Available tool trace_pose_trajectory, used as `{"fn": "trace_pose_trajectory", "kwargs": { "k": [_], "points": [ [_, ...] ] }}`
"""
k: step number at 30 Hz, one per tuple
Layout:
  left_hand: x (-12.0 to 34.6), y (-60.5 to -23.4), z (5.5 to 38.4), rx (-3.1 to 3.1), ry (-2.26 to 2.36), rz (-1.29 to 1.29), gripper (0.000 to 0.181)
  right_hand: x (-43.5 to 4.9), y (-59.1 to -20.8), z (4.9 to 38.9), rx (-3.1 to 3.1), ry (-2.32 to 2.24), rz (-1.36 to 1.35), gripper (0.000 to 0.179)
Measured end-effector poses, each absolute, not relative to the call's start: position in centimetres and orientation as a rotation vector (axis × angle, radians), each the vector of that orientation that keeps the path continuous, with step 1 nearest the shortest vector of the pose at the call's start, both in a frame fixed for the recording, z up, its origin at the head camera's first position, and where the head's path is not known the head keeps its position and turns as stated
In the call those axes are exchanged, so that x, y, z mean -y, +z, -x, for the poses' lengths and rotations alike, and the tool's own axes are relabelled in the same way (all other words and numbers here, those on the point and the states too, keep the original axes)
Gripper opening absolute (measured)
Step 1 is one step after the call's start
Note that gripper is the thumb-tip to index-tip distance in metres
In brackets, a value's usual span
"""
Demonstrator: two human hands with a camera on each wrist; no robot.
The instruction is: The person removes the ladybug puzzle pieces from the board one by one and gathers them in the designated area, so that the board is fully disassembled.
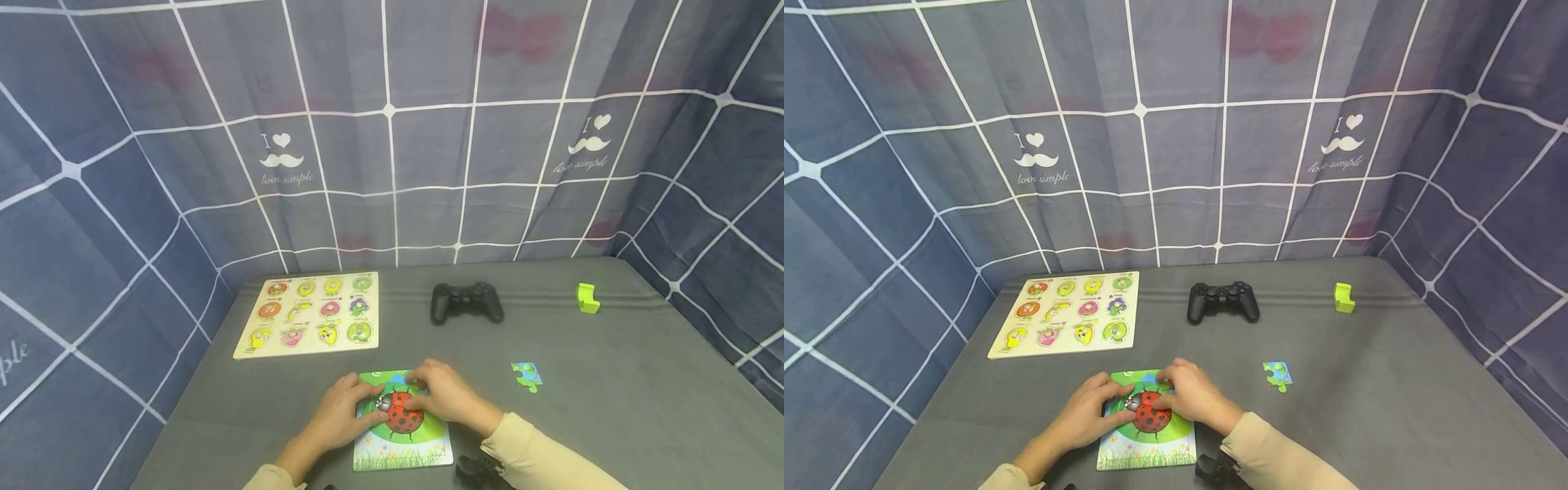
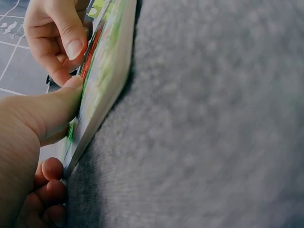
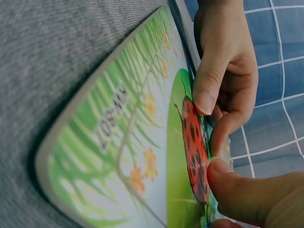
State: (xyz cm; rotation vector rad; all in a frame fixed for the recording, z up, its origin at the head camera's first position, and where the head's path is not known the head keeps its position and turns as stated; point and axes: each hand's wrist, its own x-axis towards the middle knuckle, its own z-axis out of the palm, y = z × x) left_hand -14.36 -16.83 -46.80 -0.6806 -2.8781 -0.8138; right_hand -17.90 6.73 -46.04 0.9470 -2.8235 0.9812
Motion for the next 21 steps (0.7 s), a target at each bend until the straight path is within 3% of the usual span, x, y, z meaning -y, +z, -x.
{"fn": "trace_pose_trajectory", "kwargs": {
  "k": [21],
  "points": [
    [16.9, -46.44, 14.72, 2.895, -0.862, 0.687, 0.041, -6.79, -46.02, 17.66, 2.815, 0.943, -0.858, 0.038]
  ]
}}
